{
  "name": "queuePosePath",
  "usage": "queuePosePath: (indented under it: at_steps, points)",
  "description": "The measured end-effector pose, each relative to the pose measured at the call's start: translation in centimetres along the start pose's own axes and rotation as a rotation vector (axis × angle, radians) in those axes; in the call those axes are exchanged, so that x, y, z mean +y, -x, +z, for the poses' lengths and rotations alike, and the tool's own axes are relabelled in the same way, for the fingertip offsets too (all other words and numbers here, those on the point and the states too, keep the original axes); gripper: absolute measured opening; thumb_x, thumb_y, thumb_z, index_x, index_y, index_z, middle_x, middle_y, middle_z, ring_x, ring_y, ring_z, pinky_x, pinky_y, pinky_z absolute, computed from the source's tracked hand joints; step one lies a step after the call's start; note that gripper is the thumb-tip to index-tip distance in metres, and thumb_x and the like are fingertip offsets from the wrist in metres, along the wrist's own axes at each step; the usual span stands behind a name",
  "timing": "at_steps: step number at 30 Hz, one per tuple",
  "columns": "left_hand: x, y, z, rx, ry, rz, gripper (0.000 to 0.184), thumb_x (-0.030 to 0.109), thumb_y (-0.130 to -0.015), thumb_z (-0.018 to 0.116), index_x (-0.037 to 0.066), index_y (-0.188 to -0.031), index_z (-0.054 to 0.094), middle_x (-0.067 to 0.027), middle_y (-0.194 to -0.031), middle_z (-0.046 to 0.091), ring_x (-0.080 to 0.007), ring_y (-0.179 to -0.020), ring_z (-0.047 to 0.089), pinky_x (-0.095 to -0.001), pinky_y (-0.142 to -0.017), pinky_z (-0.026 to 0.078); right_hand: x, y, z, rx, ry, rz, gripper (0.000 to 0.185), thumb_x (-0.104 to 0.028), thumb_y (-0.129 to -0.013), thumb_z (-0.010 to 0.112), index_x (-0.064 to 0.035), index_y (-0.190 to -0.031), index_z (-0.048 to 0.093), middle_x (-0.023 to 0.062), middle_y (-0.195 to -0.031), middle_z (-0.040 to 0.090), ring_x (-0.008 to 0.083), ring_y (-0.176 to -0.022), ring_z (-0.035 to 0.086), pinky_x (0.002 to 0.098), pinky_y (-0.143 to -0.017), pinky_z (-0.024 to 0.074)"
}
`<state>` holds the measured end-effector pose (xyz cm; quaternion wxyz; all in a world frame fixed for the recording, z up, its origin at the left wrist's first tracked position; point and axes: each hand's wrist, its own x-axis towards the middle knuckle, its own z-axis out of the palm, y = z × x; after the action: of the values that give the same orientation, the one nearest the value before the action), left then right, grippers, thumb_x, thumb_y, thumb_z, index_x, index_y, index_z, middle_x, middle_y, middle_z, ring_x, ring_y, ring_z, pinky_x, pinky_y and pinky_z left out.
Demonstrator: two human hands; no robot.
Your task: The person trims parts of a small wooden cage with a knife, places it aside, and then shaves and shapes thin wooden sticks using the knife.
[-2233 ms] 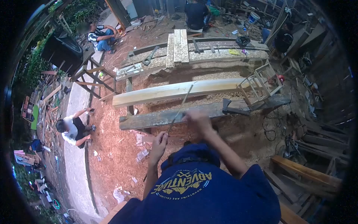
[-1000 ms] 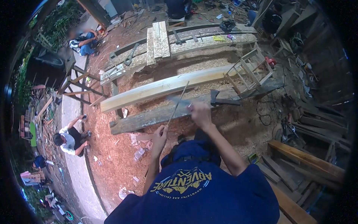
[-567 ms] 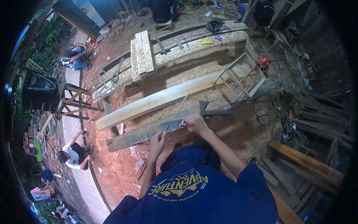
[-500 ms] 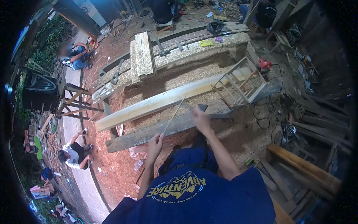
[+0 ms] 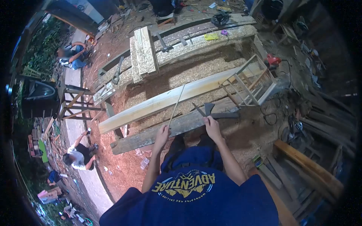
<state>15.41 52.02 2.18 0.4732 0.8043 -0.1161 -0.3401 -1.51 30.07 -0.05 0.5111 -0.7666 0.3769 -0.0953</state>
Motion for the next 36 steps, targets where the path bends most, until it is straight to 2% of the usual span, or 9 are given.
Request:
queuePosePath:
  at_steps: [5,9,17,18,23,26,31,34,36]
  points:
    - [1.6,-2.5,-2.2,-0.179,-0.078,0.196,0.030,0.028,-0.101,0.046,0.001,-0.092,0.058,-0.0012,-0.070,0.051,-0.0113,-0.065,0.048,-0.0289,-0.059,0.041,-2.1,3.3,1.2,0.109,0.065,0.026,0.036,-0.035,-0.100,0.049,-0.0004,-0.094,0.056,0.0246,-0.084,0.062,0.0446,-0.086,0.061,0.0464,-0.071,0.0463]
    - [2.7,-3.6,-4.2,-0.364,-0.181,0.279,0.032,0.029,-0.100,0.046,-0.001,-0.100,0.057,-0.0165,-0.073,0.059,-0.0299,-0.069,0.058,-0.0399,-0.066,0.046,-5.2,6.5,4.5,0.290,0.027,0.052,0.036,-0.037,-0.100,0.049,-0.0023,-0.096,0.057,0.0232,-0.084,0.063,0.0423,-0.085,0.063,0.0455,-0.070,0.0473]
    - [4.3,-1.3,-3.7,-0.823,-0.301,0.517,0.032,0.028,-0.101,0.043,-0.002,-0.103,0.055,-0.0267,-0.087,0.061,-0.0410,-0.085,0.062,-0.0466,-0.074,0.046,-9.8,13.0,9.2,0.588,0.380,-0.090,0.012,-0.016,-0.093,0.057,-0.0055,-0.097,0.060,0.0154,-0.092,0.067,0.0357,-0.086,0.065,0.0428,-0.071,0.0498]
    - [5.2,-0.9,-3.5,-0.848,-0.339,0.514,0.032,0.028,-0.101,0.044,-0.003,-0.103,0.055,-0.0277,-0.088,0.061,-0.0423,-0.086,0.062,-0.0472,-0.075,0.046,-10.3,13.8,8.9,0.723,-0.012,0.057,0.013,-0.018,-0.092,0.058,-0.0059,-0.095,0.059,0.0129,-0.088,0.067,0.0364,-0.083,0.063,0.0432,-0.067,0.0485]
    - [4.4,0.3,-0.9,-0.917,-0.315,0.851,0.028,0.026,-0.099,0.049,0.000,-0.102,0.057,-0.0294,-0.085,0.060,-0.0476,-0.081,0.059,-0.0467,-0.068,0.046,-11.9,18.2,9.2,0.684,0.515,-0.105,0.024,-0.026,-0.096,0.056,-0.0026,-0.102,0.056,0.0147,-0.088,0.066,0.0336,-0.082,0.065,0.0403,-0.067,0.0497]
    - [7.7,3.2,-0.4,-1.049,-0.405,0.739,0.028,0.026,-0.100,0.048,-0.001,-0.101,0.056,-0.0296,-0.082,0.059,-0.0480,-0.078,0.058,-0.0461,-0.065,0.044,-11.4,19.9,6.7,0.985,0.093,0.167,0.017,-0.023,-0.094,0.057,-0.0063,-0.098,0.059,0.0144,-0.083,0.067,0.0354,-0.080,0.066,0.0437,-0.065,0.0500]
    - [6.9,5.5,2.9,-1.126,-0.363,0.770,0.030,0.027,-0.101,0.047,-0.001,-0.094,0.054,-0.0243,-0.072,0.053,-0.0351,-0.063,0.051,-0.0411,-0.061,0.044,-9.3,22.6,5.8,0.955,0.310,0.198,0.010,-0.011,-0.085,0.065,-0.0068,-0.092,0.061,0.0101,-0.082,0.068,0.0323,-0.079,0.066,0.0427,-0.066,0.0497]
    - [8.6,7.8,5.0,-1.242,-0.508,0.593,0.030,0.025,-0.102,0.044,-0.002,-0.109,0.055,-0.0245,-0.089,0.060,-0.0325,-0.087,0.063,-0.0395,-0.078,0.046,-6.3,25.1,3.4,1.082,0.287,0.254,0.010,-0.017,-0.087,0.064,-0.0079,-0.091,0.062,0.0094,-0.082,0.068,0.0321,-0.081,0.065,0.0434,-0.069,0.0495]
    - [6.9,8.1,7.8,-1.192,-0.372,0.691,0.031,0.026,-0.102,0.046,-0.002,-0.092,0.052,-0.0189,-0.067,0.049,-0.0197,-0.061,0.046,-0.0391,-0.060,0.042,-3.9,26.3,0.8,1.323,0.171,0.548,0.016,-0.022,-0.094,0.058,-0.0060,-0.095,0.062,0.0132,-0.084,0.066,0.0360,-0.081,0.064,0.0448,-0.068,0.0486]
